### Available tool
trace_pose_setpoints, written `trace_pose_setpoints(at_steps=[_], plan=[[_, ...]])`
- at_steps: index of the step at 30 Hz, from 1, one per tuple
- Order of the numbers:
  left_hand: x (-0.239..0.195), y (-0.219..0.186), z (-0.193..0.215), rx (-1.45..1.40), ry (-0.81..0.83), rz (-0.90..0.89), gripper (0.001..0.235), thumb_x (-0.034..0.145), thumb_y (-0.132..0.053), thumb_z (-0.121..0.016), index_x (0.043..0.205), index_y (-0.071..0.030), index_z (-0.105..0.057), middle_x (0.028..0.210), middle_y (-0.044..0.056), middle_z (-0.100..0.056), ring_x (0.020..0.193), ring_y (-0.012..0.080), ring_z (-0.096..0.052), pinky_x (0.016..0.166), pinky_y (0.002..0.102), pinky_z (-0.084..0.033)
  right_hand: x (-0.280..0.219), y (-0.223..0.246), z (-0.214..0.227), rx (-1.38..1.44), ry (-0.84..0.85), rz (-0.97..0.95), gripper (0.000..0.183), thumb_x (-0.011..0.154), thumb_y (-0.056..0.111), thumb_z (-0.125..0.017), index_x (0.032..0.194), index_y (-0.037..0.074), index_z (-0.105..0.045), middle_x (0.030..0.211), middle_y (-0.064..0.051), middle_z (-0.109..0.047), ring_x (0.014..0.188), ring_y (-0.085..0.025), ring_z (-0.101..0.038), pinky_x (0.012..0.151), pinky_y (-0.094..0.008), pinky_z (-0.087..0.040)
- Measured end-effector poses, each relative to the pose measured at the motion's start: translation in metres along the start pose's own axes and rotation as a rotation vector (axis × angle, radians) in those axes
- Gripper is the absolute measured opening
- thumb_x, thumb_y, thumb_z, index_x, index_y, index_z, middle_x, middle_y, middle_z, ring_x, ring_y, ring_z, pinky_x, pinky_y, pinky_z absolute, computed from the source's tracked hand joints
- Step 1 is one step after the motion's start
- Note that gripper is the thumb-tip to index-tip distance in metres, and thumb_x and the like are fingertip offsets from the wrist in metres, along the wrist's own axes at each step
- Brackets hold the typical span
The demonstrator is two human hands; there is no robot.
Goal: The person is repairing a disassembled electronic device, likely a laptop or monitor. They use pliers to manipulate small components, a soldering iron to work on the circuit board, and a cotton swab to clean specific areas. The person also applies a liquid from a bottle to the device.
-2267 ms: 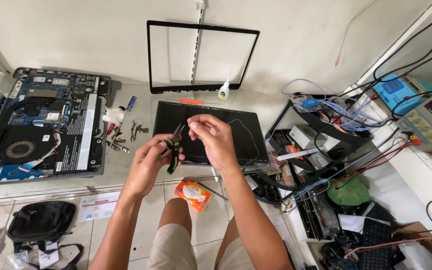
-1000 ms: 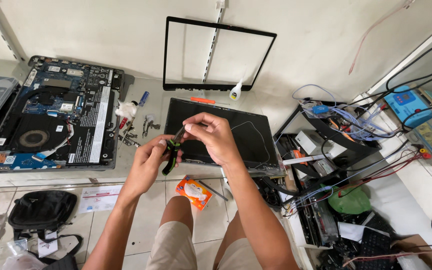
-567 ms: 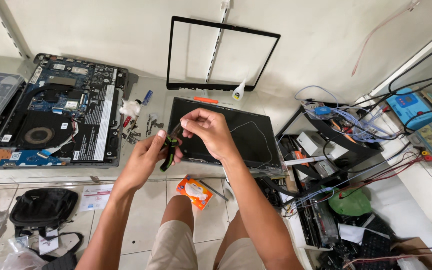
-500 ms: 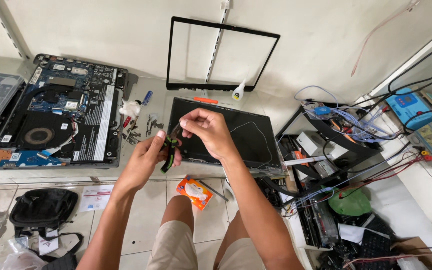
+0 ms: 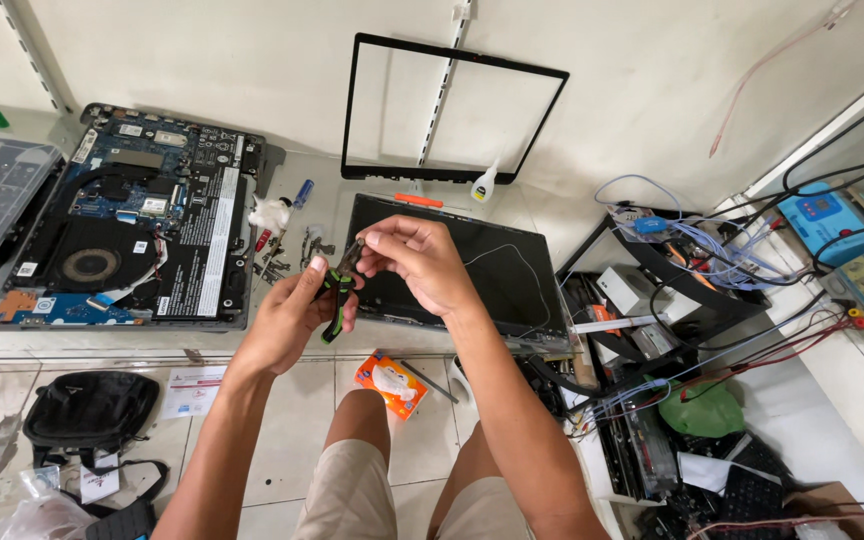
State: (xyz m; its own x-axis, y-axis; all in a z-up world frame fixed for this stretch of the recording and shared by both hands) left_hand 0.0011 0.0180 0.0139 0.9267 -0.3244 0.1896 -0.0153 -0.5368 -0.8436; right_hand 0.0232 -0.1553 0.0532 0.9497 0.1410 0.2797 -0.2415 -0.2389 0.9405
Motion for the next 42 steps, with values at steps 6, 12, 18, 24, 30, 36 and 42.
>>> trace_pose_setpoints(at_steps=[6,12,18,24,30,36,42], plan=[[0.001,0.006,0.002,-0.017,-0.02,-0.015,0.049,0.106,-0.031,-0.047,0.089,0.012,-0.06,0.068,0.015,-0.052,0.063,0.029,-0.066,0.066,0.042,-0.057,0.007,0.002,-0.003,-0.174,0.006,0.073,0.013,0.087,0.005,-0.07,0.094,-0.006,-0.07,0.077,-0.018,-0.07,0.067,-0.022,-0.071,0.062,-0.032,-0.061],[0.009,0.021,0.021,-0.096,0.001,-0.086,0.058,0.108,-0.035,-0.037,0.109,0.018,-0.059,0.069,0.023,-0.056,0.061,0.0319,-0.066,0.066,0.044,-0.056,0.056,0.002,0.004,-0.638,0.121,0.316,0.007,0.089,0.006,-0.066,0.093,0.004,-0.071,0.078,-0.011,-0.068,0.068,-0.017,-0.069,0.065,-0.029,-0.058],[0.007,0.019,0.02,-0.18,-0.033,-0.158,0.055,0.107,-0.034,-0.038,0.111,0.016,-0.06,0.072,0.023,-0.059,0.062,0.0294,-0.066,0.064,0.041,-0.057,0.1,-0.037,-0.02,-1.177,0.485,0.337,0.013,0.086,0.008,-0.062,0.096,0.012,-0.07,0.098,-0.014,-0.066,0.097,-0.042,-0.061,0.087,-0.051,-0.05],[0.006,0.013,0.023,-0.189,-0.043,-0.192,0.059,0.107,-0.037,-0.035,0.113,0.016,-0.059,0.073,0.022,-0.057,0.062,0.0301,-0.064,0.066,0.041,-0.055,0.116,-0.067,-0.018,-1.407,0.549,0.42,0.022,0.095,0.014,-0.052,0.107,0.027,-0.065,0.095,0.0,-0.056,0.093,-0.027,-0.056,0.081,-0.041,-0.042],[0.011,0.021,0.027,-0.178,-0.032,-0.185,0.058,0.108,-0.036,-0.035,0.114,0.017,-0.059,0.072,0.023,-0.057,0.062,0.0306,-0.064,0.068,0.041,-0.056,0.112,-0.062,-0.021,-1.592,0.617,0.478,0.009,0.096,0.031,-0.053,0.099,0.027,-0.059,0.098,-0.001,-0.048,0.099,-0.028,-0.054,0.083,-0.043,-0.04],[0.011,0.023,0.024,-0.158,-0.041,-0.182,0.058,0.107,-0.037,-0.036,0.116,0.017,-0.057,0.073,0.023,-0.057,0.063,0.0307,-0.064,0.069,0.041,-0.054,0.125,-0.072,0.01,-1.536,0.569,0.563,0.007,0.094,0.02,-0.054,0.096,0.024,-0.06,0.095,-0.002,-0.05,0.095,-0.031,-0.057,0.079,-0.045,-0.045],[0.012,0.024,0.023,-0.116,-0.061,-0.184,0.058,0.108,-0.036,-0.035,0.116,0.017,-0.057,0.074,0.023,-0.057,0.062,0.0295,-0.063,0.067,0.041,-0.054,0.107,-0.025,0.013,-1.456,0.459,0.494,0.004,0.095,0.024,-0.056,0.092,0.021,-0.057,0.086,-0.001,-0.056,0.093,-0.03,-0.058,0.079,-0.044,-0.046]])
Point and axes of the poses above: each hand's wrist, its own x-axis towards the middle knuckle, its own z-axis out of the back of the hand, y = z × x, the point moved 1 cm from there along x, towards the middle knuckle
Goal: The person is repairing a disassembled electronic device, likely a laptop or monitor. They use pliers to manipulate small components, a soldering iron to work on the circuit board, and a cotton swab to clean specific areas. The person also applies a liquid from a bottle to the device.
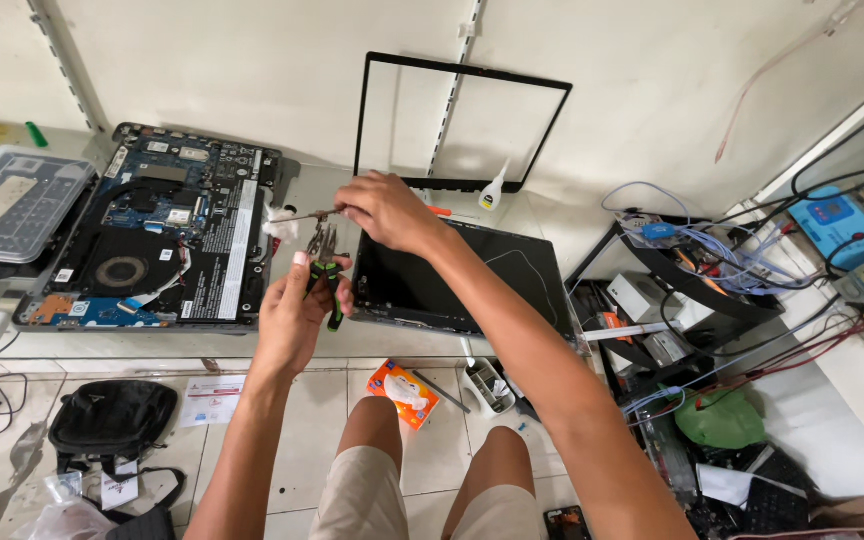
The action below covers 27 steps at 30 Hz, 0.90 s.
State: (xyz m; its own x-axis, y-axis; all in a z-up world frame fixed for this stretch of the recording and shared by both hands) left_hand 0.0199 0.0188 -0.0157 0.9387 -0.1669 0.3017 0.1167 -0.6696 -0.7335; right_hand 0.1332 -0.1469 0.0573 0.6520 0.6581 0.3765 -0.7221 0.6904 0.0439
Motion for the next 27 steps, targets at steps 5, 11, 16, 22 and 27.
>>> trace_pose_setpoints(at_steps=[5,11,16,22,27], plan=[[-0.001,0.0,0.0,0.0,-0.023,-0.003,0.058,0.108,-0.035,-0.036,0.116,0.017,-0.057,0.074,0.023,-0.056,0.064,0.0304,-0.062,0.07,0.042,-0.053,-0.007,0.01,0.013,0.084,-0.009,-0.067,0.004,0.094,0.02,-0.056,0.091,0.019,-0.054,0.082,-0.002,-0.055,0.09,-0.029,-0.058,0.079,-0.044,-0.046],[-0.002,0.0,0.0,0.002,-0.057,-0.012,0.058,0.108,-0.036,-0.036,0.119,0.018,-0.056,0.075,0.024,-0.055,0.067,0.0313,-0.061,0.076,0.043,-0.053,-0.006,0.001,-0.013,0.255,0.017,-0.189,0.006,0.09,0.017,-0.053,0.091,0.016,-0.047,0.087,-0.011,-0.055,0.09,-0.035,-0.06,0.077,-0.048,-0.049],[-0.002,-0.003,-0.001,-0.025,-0.065,-0.008,0.058,0.108,-0.036,-0.036,0.119,0.017,-0.056,0.075,0.023,-0.055,0.068,0.0312,-0.061,0.076,0.043,-0.053,0.001,0.018,-0.01,0.291,0.057,-0.275,0.017,0.086,0.02,-0.054,0.101,0.016,-0.049,0.094,-0.012,-0.059,0.093,-0.038,-0.063,0.081,-0.052,-0.05],[-0.002,-0.003,0.0,-0.03,-0.067,-0.016,0.058,0.108,-0.036,-0.036,0.118,0.018,-0.056,0.073,0.023,-0.054,0.067,0.0303,-0.061,0.076,0.043,-0.053,0.01,0.034,-0.006,0.318,0.087,-0.402,0.028,0.091,0.033,-0.055,0.11,0.013,-0.058,0.093,-0.017,-0.066,0.095,-0.041,-0.067,0.083,-0.052,-0.051],[-0.002,-0.004,0.0,-0.011,-0.073,-0.022,0.058,0.109,-0.036,-0.036,0.118,0.018,-0.056,0.072,0.021,-0.055,0.066,0.0294,-0.061,0.075,0.042,-0.053,0.019,0.008,-0.04,0.284,0.101,-0.483,0.02,0.081,0.037,-0.063,0.092,0.022,-0.067,0.084,-0.011,-0.07,0.091,-0.04,-0.068,0.079,-0.049,-0.053]])
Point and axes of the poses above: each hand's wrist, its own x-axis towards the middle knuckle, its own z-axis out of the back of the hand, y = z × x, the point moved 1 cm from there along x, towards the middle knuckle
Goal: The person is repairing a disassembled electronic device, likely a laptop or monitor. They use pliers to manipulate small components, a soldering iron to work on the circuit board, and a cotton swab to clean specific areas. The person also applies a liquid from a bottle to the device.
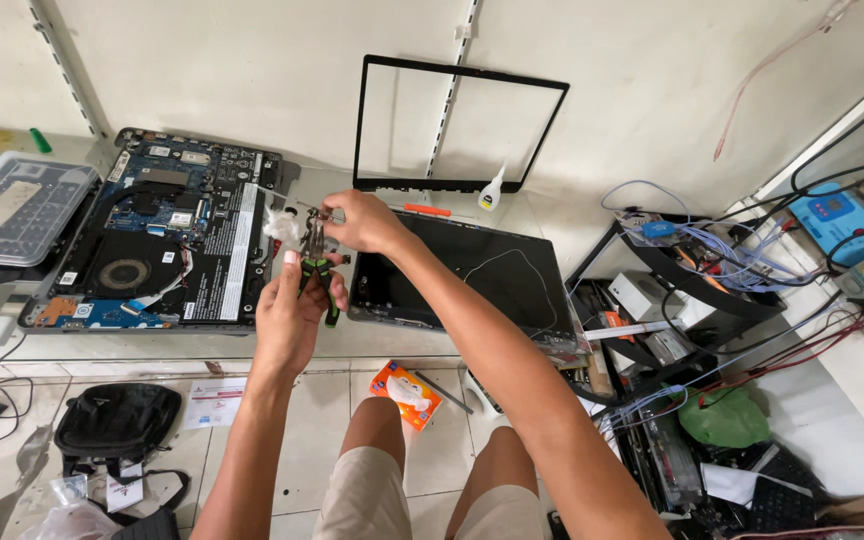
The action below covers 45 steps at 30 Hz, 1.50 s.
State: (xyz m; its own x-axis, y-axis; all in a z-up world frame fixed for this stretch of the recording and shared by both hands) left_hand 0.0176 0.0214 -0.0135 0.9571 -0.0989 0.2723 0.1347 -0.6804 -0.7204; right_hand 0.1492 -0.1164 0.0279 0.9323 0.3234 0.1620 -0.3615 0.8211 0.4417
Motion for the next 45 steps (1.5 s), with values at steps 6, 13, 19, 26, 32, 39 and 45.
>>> trace_pose_setpoints(at_steps=[6,13,19,26,32,39,45], plan=[[0.001,0.0,0.001,0.01,-0.006,0.005,0.059,0.109,-0.037,-0.035,0.119,0.017,-0.056,0.073,0.022,-0.056,0.067,0.0291,-0.061,0.075,0.041,-0.053,0.032,-0.052,-0.018,0.174,0.124,-0.103,0.035,0.081,0.042,-0.069,0.105,0.017,-0.07,0.107,-0.013,-0.071,0.042,-0.022,-0.059,0.043,-0.035,-0.052],[0.002,0.002,-0.001,-0.001,-0.037,0.036,0.058,0.108,-0.038,-0.037,0.118,0.015,-0.057,0.073,0.021,-0.056,0.066,0.0287,-0.063,0.073,0.04,-0.054,-0.004,-0.019,0.023,0.379,0.137,-0.225,0.027,0.092,0.025,-0.06,0.112,0.01,-0.068,0.073,-0.015,-0.064,0.043,-0.02,-0.056,0.034,-0.031,-0.045],[0.002,0.005,0.002,-0.003,-0.041,0.04,0.058,0.108,-0.038,-0.038,0.117,0.016,-0.058,0.073,0.022,-0.056,0.066,0.0306,-0.063,0.074,0.041,-0.054,0.002,-0.027,0.012,0.533,0.08,-0.258,0.02,0.089,0.016,-0.06,0.102,0.002,-0.067,0.063,-0.009,-0.056,0.042,-0.011,-0.052,0.034,-0.024,-0.044],[0.001,0.002,-0.001,0.007,-0.028,0.039,0.058,0.108,-0.037,-0.036,0.118,0.016,-0.057,0.073,0.021,-0.056,0.066,0.0297,-0.063,0.073,0.04,-0.054,0.009,-0.026,0.006,0.39,-0.026,-0.236,0.022,0.082,0.025,-0.069,0.097,0.009,-0.069,0.062,-0.009,-0.057,0.04,-0.014,-0.049,0.032,-0.025,-0.042],[-0.001,-0.002,-0.004,0.0,-0.035,0.04,0.058,0.108,-0.036,-0.038,0.118,0.018,-0.057,0.074,0.023,-0.057,0.064,0.0299,-0.063,0.073,0.042,-0.054,0.043,-0.064,-0.024,0.3,-0.023,-0.206,0.018,0.075,0.027,-0.072,0.079,0.011,-0.069,0.057,-0.009,-0.059,0.035,-0.016,-0.048,0.036,-0.031,-0.04],[0.002,0.001,-0.001,0.009,-0.024,0.035,0.058,0.108,-0.036,-0.037,0.118,0.018,-0.057,0.074,0.022,-0.057,0.065,0.029,-0.063,0.073,0.041,-0.054,0.034,-0.048,-0.019,0.121,0.004,-0.277,0.035,0.067,0.047,-0.077,0.09,0.021,-0.075,0.106,-0.011,-0.072,0.098,-0.035,-0.069,0.083,-0.043,-0.055],[0.002,0.002,0.0,0.011,-0.024,0.041,0.058,0.108,-0.037,-0.038,0.117,0.017,-0.057,0.074,0.022,-0.057,0.066,0.0294,-0.063,0.074,0.041,-0.054,0.013,-0.019,0.001,0.093,-0.002,-0.301,0.037,0.069,0.047,-0.077,0.097,0.023,-0.073,0.121,-0.012,-0.068,0.114,-0.035,-0.064,0.094,-0.043,-0.053]])
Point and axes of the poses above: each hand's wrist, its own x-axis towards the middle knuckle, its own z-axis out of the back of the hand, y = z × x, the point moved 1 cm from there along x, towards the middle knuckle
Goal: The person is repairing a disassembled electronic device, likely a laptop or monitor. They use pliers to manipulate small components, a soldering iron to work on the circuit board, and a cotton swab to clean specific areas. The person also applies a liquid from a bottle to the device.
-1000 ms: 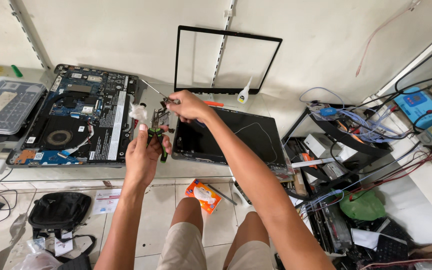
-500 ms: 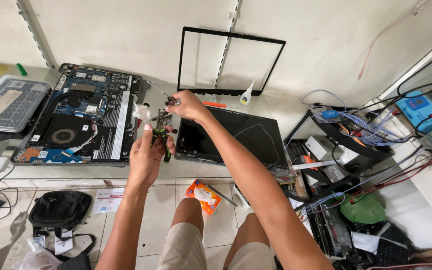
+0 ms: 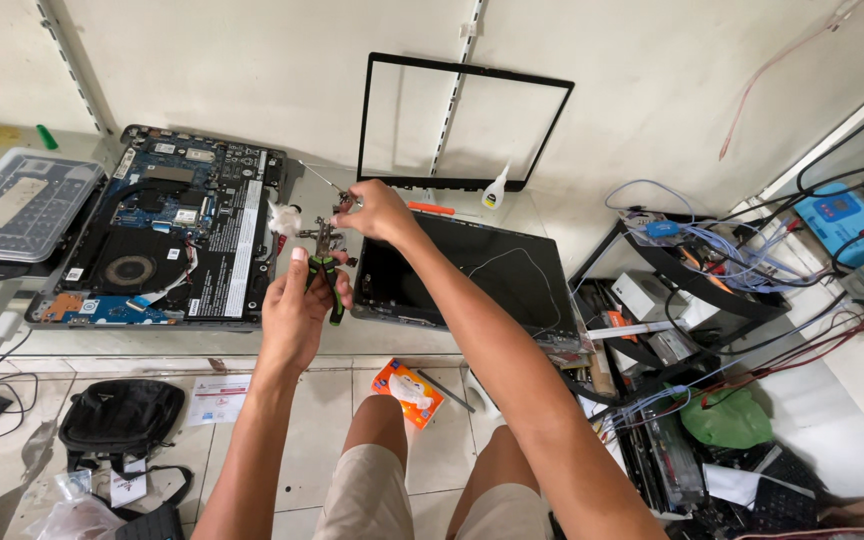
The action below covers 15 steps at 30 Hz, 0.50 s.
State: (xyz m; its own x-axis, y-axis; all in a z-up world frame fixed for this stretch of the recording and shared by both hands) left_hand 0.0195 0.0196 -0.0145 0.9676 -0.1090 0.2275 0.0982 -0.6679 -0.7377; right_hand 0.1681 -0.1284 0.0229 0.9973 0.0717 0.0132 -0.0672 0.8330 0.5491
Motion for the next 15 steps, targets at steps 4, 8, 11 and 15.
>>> trace_pose_setpoints(at_steps=[4,8,11,15], plan=[[0.001,0.002,0.001,0.003,0.001,0.007,0.058,0.108,-0.037,-0.038,0.117,0.017,-0.058,0.074,0.021,-0.058,0.065,0.0288,-0.064,0.074,0.041,-0.054,-0.023,0.008,0.019,0.088,-0.032,0.044,0.045,0.074,0.041,-0.076,0.109,0.014,-0.066,0.13,-0.019,-0.062,0.122,-0.04,-0.058,0.098,-0.049,-0.049],[0.003,0.006,0.003,0.004,0.002,0.022,0.057,0.108,-0.037,-0.038,0.117,0.016,-0.058,0.075,0.023,-0.058,0.065,0.0306,-0.064,0.073,0.041,-0.055,-0.024,-0.008,0.026,0.26,-0.051,0.164,0.028,0.089,0.038,-0.064,0.11,0.018,-0.064,0.07,-0.01,-0.06,0.057,-0.024,-0.063,0.045,-0.033,-0.05],[0.003,0.007,0.002,0.007,-0.006,0.023,0.057,0.108,-0.037,-0.038,0.117,0.016,-0.058,0.075,0.023,-0.059,0.065,0.03,-0.065,0.072,0.04,-0.055,-0.042,-0.009,0.037,0.232,-0.087,0.223,0.022,0.094,0.036,-0.059,0.11,0.022,-0.063,0.061,-0.006,-0.055,0.059,-0.026,-0.063,0.054,-0.038,-0.05],[0.004,0.009,0.002,0.029,-0.006,0.02,0.056,0.108,-0.036,-0.038,0.118,0.015,-0.058,0.078,0.022,-0.06,0.065,0.0284,-0.065,0.071,0.04,-0.056,-0.06,-0.013,0.041,0.186,-0.163,0.23,0.028,0.099,0.039,-0.051,0.113,0.019,-0.064,0.062,-0.007,-0.059,0.067,-0.027,-0.065,0.066,-0.04,-0.052]])
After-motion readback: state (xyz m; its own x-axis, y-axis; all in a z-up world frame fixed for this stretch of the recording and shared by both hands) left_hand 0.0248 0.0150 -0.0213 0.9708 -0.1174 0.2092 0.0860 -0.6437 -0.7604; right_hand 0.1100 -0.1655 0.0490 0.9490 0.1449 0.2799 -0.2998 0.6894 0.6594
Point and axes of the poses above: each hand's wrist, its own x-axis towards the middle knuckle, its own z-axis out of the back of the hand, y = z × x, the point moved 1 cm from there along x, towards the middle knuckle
